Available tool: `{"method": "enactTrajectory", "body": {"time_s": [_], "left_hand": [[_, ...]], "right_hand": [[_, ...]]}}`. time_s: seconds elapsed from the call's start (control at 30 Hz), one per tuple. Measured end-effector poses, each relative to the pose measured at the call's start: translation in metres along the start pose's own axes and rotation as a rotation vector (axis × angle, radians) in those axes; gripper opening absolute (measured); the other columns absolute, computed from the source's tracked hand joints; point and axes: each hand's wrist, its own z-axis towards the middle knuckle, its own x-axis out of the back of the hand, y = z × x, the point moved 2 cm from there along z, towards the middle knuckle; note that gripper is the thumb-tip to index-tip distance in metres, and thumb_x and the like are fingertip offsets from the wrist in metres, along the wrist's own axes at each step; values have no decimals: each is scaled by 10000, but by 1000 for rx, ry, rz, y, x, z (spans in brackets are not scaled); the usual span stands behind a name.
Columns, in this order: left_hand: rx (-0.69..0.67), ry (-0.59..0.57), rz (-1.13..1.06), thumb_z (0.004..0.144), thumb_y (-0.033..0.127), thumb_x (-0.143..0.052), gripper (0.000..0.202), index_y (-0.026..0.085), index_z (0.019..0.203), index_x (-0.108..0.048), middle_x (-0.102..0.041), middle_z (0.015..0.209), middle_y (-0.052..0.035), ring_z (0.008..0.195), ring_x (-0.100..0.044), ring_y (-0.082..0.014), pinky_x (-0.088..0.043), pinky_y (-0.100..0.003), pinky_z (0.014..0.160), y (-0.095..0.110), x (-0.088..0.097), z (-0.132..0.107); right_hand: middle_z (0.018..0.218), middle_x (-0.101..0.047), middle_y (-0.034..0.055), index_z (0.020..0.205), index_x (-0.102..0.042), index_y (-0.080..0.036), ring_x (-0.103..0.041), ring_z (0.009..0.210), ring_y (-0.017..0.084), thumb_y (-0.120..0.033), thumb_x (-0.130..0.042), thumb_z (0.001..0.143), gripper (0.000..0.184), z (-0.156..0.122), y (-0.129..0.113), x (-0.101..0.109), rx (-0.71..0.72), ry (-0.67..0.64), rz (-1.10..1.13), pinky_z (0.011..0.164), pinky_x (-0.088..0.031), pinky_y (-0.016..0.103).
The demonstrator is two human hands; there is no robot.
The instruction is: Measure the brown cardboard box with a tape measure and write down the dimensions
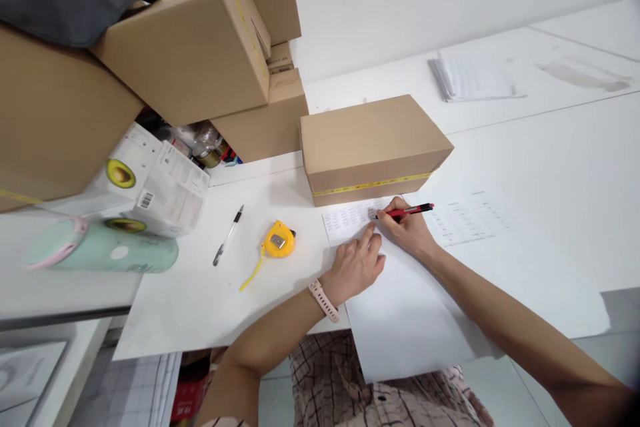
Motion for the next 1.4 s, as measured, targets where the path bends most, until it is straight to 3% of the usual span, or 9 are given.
{"method": "enactTrajectory", "body": {"time_s": [0.77,1.4], "left_hand": [[4,-15,-4,1017,360,-416,403,159,1363,-463,-348,1620,-138,1055,-677,-258,-598,-422,822,-1,-1,1],[10,-21,-4,1017,357,-428,405,159,1369,-462,-341,1626,-125,1057,-682,-255,-603,-419,820,0,-1,1]], "right_hand": [[586,-485,-22,675,-476,-243,-419,568,144,-438,-672,835,320,0,-7,0,-1,8,5,531,-357,302],[605,-493,-23,700,-497,-241,-427,577,146,-393,-663,851,271,0,-2,0,9,-1,27,541,-350,307]]}}
